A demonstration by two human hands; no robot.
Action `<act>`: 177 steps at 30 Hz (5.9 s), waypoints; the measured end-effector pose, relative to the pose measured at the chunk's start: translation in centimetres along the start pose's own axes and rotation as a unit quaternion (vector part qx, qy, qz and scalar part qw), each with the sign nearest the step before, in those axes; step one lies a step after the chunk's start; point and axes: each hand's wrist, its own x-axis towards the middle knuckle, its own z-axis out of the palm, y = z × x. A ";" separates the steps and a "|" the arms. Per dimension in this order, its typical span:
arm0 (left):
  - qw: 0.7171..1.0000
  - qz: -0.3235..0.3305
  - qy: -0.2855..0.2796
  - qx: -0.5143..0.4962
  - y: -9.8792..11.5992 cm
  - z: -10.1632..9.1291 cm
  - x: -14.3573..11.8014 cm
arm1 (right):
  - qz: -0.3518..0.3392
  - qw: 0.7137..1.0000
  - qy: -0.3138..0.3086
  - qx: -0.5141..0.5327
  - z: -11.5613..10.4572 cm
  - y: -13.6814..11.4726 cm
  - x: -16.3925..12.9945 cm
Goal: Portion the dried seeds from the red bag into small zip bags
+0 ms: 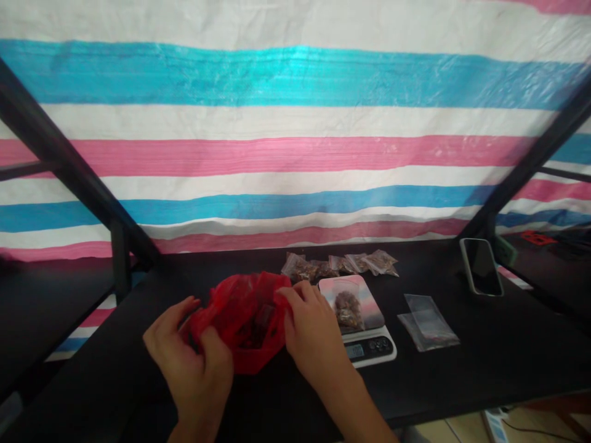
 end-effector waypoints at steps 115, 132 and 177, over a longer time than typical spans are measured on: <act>0.942 -0.067 -0.199 -0.262 7.4 8.4 -5.2 | 0.000 0.932 0.146 0.330 -3.2 10.0 1.4; 0.985 0.152 -0.018 0.075 4.3 4.9 -1.9 | 0.149 0.929 0.313 0.128 -3.9 16.9 1.7; 0.990 -0.100 -0.021 -0.097 1.9 0.7 -1.5 | -0.134 0.980 0.144 0.014 -2.8 2.4 -0.7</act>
